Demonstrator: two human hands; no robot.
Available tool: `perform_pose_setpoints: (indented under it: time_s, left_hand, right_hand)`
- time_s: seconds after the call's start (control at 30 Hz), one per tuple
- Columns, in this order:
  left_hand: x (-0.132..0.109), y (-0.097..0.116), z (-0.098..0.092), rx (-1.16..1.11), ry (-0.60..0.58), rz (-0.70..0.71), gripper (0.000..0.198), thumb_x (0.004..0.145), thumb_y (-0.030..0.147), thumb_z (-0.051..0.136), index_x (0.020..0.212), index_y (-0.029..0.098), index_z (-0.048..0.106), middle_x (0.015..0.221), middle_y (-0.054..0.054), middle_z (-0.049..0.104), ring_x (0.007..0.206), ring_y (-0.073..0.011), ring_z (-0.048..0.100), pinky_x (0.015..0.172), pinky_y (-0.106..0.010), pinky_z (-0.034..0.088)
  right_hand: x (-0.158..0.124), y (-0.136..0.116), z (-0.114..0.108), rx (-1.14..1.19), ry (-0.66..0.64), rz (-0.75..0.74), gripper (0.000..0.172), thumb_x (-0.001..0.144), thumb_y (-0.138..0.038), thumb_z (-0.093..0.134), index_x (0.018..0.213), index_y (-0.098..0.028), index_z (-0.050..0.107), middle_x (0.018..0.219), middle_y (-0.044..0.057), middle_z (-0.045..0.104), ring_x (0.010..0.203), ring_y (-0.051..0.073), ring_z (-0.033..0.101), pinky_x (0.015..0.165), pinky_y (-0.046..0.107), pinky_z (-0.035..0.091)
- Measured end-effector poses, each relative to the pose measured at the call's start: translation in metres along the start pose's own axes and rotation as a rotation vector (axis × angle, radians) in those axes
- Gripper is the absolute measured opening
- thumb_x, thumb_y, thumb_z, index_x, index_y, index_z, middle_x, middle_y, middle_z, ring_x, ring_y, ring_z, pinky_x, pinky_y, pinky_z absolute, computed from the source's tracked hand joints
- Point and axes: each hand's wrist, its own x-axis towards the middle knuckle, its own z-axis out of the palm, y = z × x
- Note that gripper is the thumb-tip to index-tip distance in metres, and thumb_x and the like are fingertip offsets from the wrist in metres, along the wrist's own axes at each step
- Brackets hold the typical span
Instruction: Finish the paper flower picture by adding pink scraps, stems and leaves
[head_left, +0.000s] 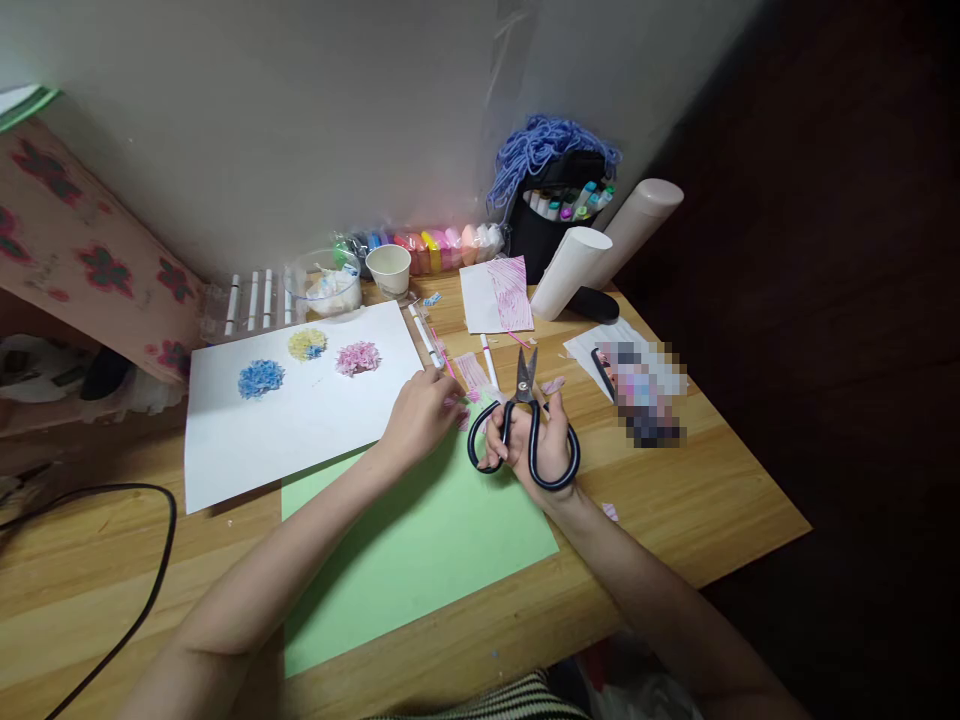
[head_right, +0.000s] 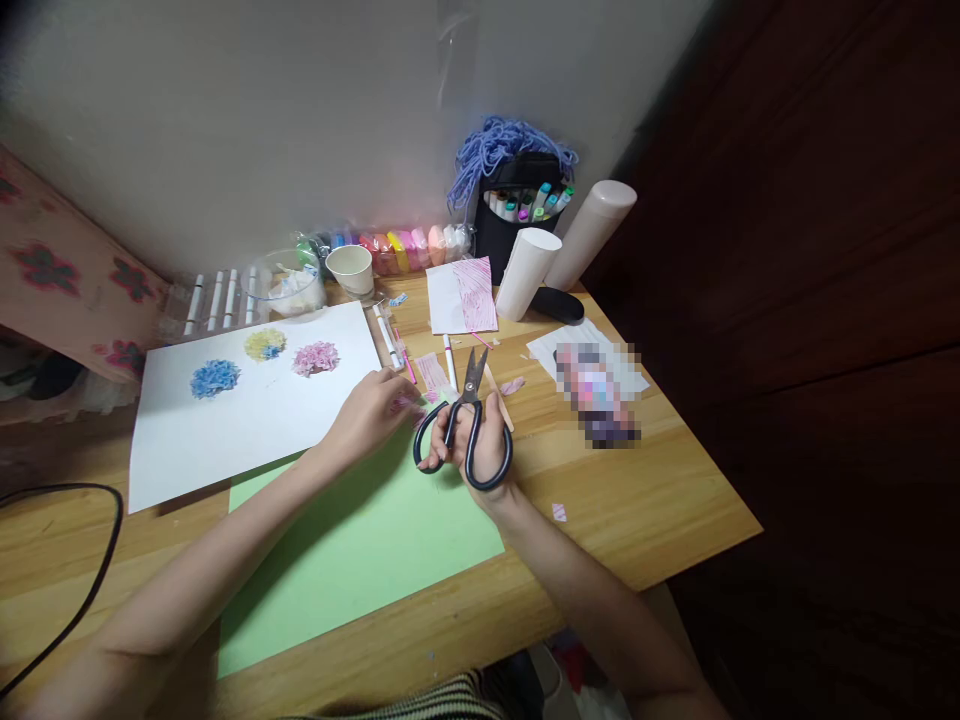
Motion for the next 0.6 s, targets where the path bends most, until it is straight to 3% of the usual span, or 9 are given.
perform_pose_setpoints:
  time_s: [0.13, 0.33, 0.43, 0.6]
  left_hand:
    - [-0.001, 0.002, 0.006, 0.118, -0.067, 0.018, 0.01, 0.081, 0.025, 0.061, 0.081, 0.017, 0.064, 0.086, -0.009, 0.06, 0.082, -0.0242, 0.054, 0.069, -0.034, 0.041]
    - [-0.001, 0.002, 0.009, 0.081, -0.04, 0.047, 0.007, 0.081, 0.022, 0.06, 0.078, 0.016, 0.063, 0.086, -0.009, 0.061, 0.088, -0.0246, 0.053, 0.074, -0.035, 0.042]
    - [0.001, 0.003, 0.004, -0.156, -0.004, 0.003, 0.008, 0.081, 0.024, 0.059, 0.078, 0.017, 0.061, 0.082, -0.006, 0.064, 0.083, -0.0214, 0.056, 0.072, -0.033, 0.043]
    - [0.006, 0.005, -0.006, -0.83, 0.049, -0.211, 0.022, 0.074, 0.035, 0.067, 0.077, 0.015, 0.058, 0.074, -0.003, 0.065, 0.066, -0.0135, 0.059, 0.062, -0.026, 0.045]
  right_hand:
    - [0.0, -0.007, -0.001, 0.014, 0.008, -0.02, 0.072, 0.065, -0.087, 0.032, 0.067, -0.018, 0.051, 0.044, -0.002, 0.046, 0.04, 0.014, 0.048, 0.049, 0.033, 0.051]
    - [-0.001, -0.001, -0.002, -0.024, -0.064, -0.002, 0.07, 0.066, -0.086, 0.034, 0.069, -0.018, 0.051, 0.043, -0.002, 0.048, 0.039, 0.015, 0.049, 0.048, 0.033, 0.052]
    - [0.0, 0.001, -0.003, -0.047, -0.088, -0.007, 0.071, 0.063, -0.087, 0.036, 0.069, -0.018, 0.051, 0.042, -0.003, 0.049, 0.038, 0.015, 0.05, 0.048, 0.034, 0.053]
    - [0.003, 0.01, 0.0, -0.113, -0.069, 0.024, 0.069, 0.061, -0.087, 0.04, 0.067, -0.018, 0.049, 0.04, -0.004, 0.049, 0.035, 0.014, 0.05, 0.046, 0.034, 0.054]
